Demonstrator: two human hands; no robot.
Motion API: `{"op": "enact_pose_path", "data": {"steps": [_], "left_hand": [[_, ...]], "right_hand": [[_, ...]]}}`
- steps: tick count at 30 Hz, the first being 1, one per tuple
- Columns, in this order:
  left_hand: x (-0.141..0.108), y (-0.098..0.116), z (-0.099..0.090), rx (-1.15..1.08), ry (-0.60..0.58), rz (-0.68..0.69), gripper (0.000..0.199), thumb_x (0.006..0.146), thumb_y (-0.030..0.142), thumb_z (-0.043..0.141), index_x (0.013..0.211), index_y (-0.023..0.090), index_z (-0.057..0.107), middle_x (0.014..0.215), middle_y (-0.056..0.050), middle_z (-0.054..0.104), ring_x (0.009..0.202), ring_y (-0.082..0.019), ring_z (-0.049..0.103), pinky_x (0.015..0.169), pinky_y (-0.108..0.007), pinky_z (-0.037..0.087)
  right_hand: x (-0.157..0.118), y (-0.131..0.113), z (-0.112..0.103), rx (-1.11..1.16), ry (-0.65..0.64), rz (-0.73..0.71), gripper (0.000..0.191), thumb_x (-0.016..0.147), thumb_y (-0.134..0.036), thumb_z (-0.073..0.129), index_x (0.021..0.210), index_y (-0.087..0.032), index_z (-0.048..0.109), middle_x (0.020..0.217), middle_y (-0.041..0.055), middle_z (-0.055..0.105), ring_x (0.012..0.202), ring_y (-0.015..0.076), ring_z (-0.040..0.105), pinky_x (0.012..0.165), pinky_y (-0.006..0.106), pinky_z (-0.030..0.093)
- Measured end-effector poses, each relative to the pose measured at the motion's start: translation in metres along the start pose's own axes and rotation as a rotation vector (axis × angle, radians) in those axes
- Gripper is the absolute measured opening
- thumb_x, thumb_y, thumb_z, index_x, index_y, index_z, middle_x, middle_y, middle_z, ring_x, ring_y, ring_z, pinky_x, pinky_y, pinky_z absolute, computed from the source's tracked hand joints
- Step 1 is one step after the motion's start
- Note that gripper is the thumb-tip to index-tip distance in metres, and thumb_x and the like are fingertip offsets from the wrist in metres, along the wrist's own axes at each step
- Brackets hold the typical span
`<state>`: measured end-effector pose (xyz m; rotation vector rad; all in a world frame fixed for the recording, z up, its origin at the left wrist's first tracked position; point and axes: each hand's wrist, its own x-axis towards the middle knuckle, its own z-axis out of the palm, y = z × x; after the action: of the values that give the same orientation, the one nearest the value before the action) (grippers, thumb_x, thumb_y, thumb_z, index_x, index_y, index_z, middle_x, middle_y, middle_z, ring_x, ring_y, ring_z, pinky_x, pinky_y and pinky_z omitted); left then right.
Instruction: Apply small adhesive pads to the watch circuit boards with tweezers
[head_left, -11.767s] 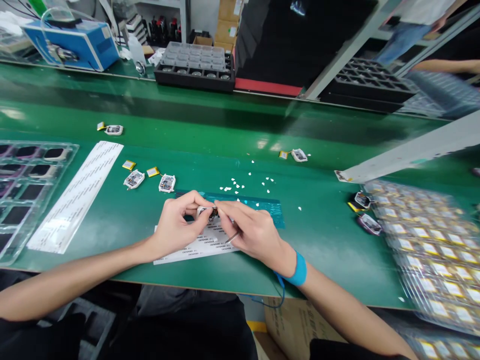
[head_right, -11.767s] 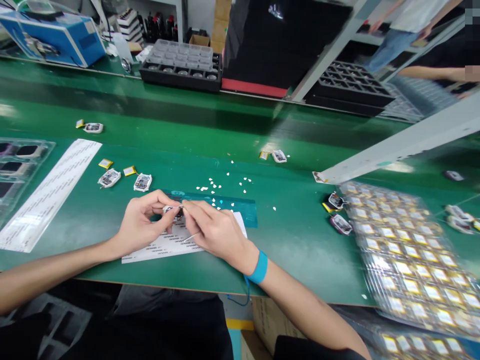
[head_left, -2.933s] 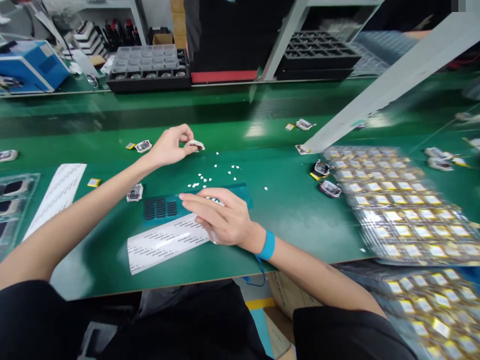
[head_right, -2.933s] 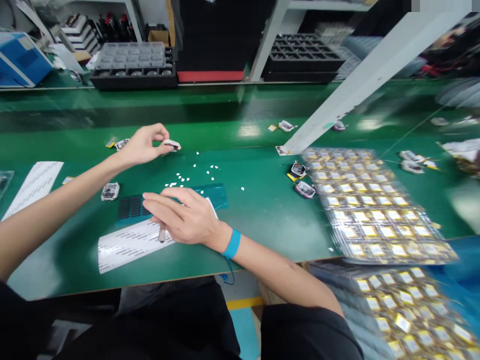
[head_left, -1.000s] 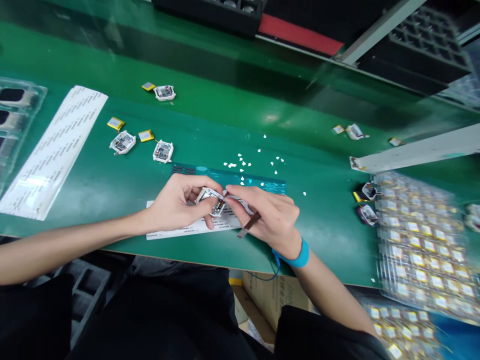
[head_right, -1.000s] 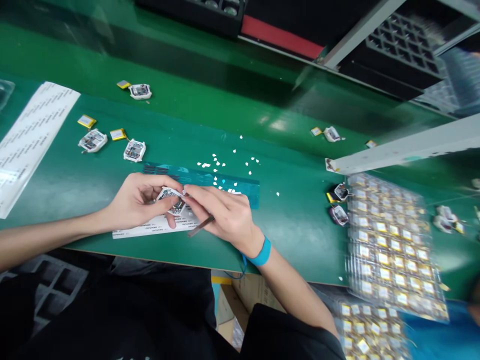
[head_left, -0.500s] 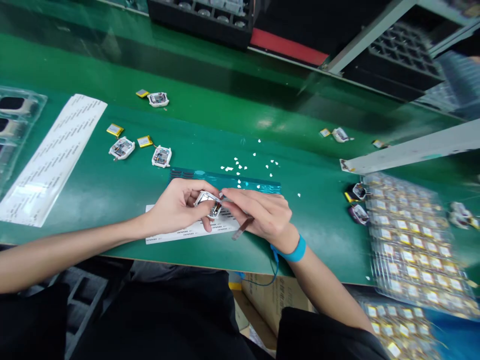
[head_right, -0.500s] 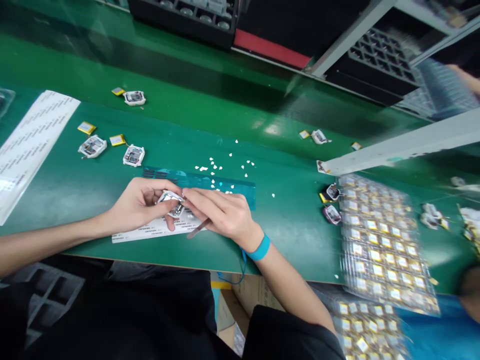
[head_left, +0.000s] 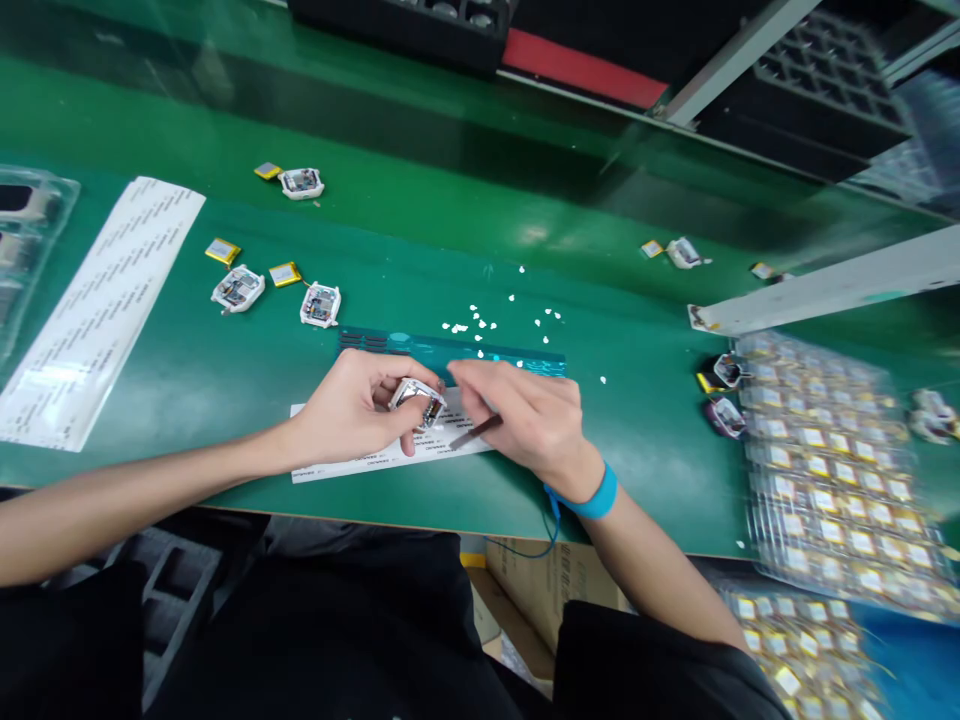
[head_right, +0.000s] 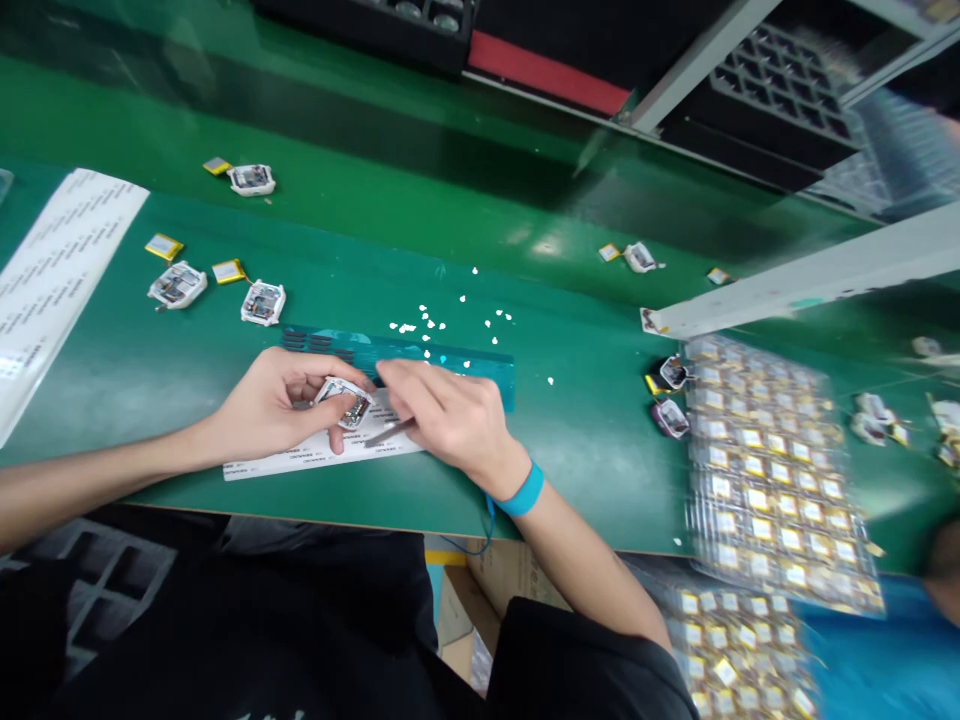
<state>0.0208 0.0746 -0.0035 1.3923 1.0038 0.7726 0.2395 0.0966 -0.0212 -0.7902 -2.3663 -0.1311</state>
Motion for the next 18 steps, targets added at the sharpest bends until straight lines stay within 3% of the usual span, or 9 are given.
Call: {"op": "enact_pose_path", "data": {"steps": [2,5,8,12,18], "left_hand": [[0.000,0.000,0.000,0.022,0.013,0.006,0.016,0.081,0.019,0.061,0.091,0.011,0.071,0.052,0.000,0.066,0.043,-0.015,0.067,0.039,-0.020,0.045],[0.002,-0.001,0.000,0.052,0.078,0.026,0.016,0.084,0.019,0.061,0.095,0.011,0.068,0.048,0.004,0.058,0.036,-0.011,0.058,0.037,-0.019,0.041],[0.003,-0.001,-0.001,0.051,0.103,0.033,0.018,0.085,0.019,0.060,0.102,0.012,0.061,0.046,0.007,0.051,0.034,-0.008,0.048,0.035,-0.019,0.036],[0.002,0.001,-0.002,0.024,0.061,0.011,0.021,0.085,0.017,0.059,0.104,0.014,0.054,0.046,0.009,0.048,0.036,-0.009,0.046,0.035,-0.019,0.034],[0.002,0.000,-0.002,-0.035,0.089,-0.022,0.020,0.085,0.017,0.062,0.102,0.016,0.052,0.048,0.008,0.052,0.034,-0.009,0.049,0.034,-0.017,0.039]], "right_hand": [[0.004,0.004,-0.002,-0.111,0.021,0.139,0.042,0.089,0.000,0.048,0.123,-0.019,0.065,0.105,0.0038,0.078,0.078,0.0143,0.075,0.062,0.023,0.057],[0.011,0.006,-0.007,-0.240,0.009,0.273,0.057,0.088,0.003,0.044,0.138,-0.021,0.058,0.136,0.0094,0.065,0.095,0.0191,0.075,0.062,0.025,0.058],[0.012,-0.001,-0.011,-0.207,-0.086,0.123,0.056,0.092,0.002,0.046,0.140,-0.025,0.056,0.142,0.0054,0.060,0.097,0.0168,0.075,0.055,0.022,0.056],[0.007,-0.009,-0.012,-0.126,-0.165,-0.095,0.038,0.097,-0.004,0.048,0.130,-0.018,0.063,0.133,0.0041,0.067,0.085,0.0144,0.076,0.065,0.024,0.061],[0.001,-0.006,-0.006,-0.061,-0.031,-0.056,0.029,0.093,-0.001,0.053,0.116,-0.012,0.067,0.120,0.0073,0.073,0.087,0.0177,0.077,0.071,0.027,0.064]]}}
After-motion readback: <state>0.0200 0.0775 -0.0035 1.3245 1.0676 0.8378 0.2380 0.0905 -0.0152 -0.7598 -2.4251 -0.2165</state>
